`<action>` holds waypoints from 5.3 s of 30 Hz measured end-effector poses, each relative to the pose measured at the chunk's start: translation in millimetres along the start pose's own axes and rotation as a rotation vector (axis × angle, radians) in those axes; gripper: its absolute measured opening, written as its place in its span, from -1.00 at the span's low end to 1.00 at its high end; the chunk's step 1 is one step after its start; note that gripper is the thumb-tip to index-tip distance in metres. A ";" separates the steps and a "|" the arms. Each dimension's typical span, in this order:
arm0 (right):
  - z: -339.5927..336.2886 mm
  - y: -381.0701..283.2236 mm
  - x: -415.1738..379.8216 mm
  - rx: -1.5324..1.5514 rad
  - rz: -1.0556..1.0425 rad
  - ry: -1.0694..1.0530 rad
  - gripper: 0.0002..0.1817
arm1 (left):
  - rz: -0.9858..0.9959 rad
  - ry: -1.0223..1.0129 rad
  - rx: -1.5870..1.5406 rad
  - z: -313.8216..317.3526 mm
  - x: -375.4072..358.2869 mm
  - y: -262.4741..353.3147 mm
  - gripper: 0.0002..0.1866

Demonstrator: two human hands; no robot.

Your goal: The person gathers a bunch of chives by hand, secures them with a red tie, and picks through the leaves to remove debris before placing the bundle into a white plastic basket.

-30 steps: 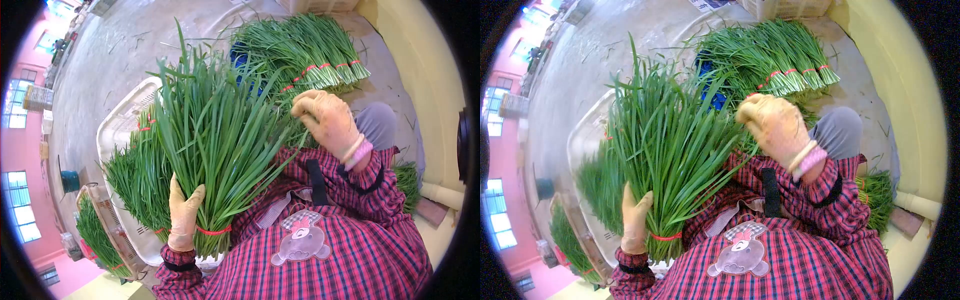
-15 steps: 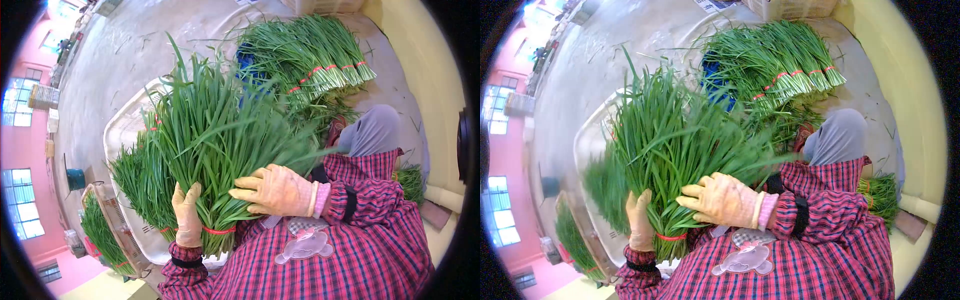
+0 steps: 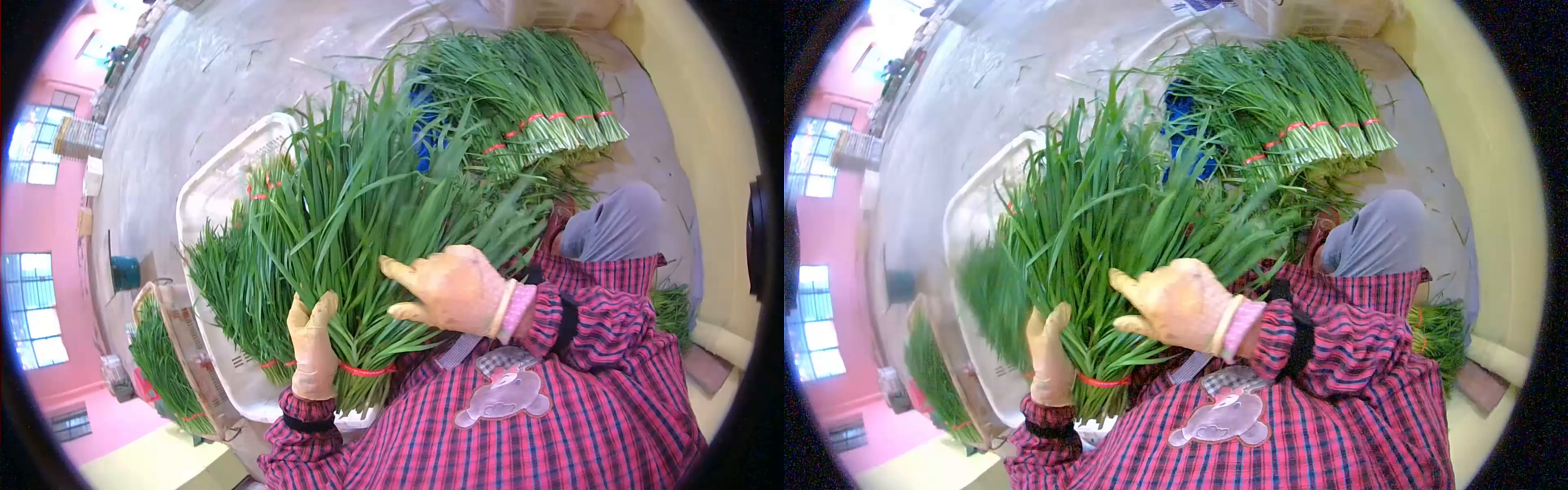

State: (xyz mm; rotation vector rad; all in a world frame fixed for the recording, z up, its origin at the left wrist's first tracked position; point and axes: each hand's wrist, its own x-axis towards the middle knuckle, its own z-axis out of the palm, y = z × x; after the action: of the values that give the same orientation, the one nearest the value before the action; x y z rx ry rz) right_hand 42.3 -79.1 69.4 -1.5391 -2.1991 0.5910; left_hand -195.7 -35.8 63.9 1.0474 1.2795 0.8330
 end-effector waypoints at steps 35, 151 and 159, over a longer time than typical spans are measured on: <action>-73.5 56.1 -43.0 0.983 0.501 0.169 -0.80 | -0.027 -0.083 -0.142 8.9 0.1 3.0 -0.55; -29.6 27.5 -20.5 0.395 0.021 0.202 -0.81 | 0.047 -0.153 0.079 32.5 5.1 32.0 -0.54; -52.4 44.1 -61.8 0.232 0.013 0.200 -0.85 | 0.029 -0.162 0.071 29.6 10.7 28.2 -0.55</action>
State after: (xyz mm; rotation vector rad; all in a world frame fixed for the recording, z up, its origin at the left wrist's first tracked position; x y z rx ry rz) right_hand 124.7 -117.8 84.4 -1.4270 -1.9011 0.6412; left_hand -163.1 -20.7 86.3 1.1680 1.1661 0.7138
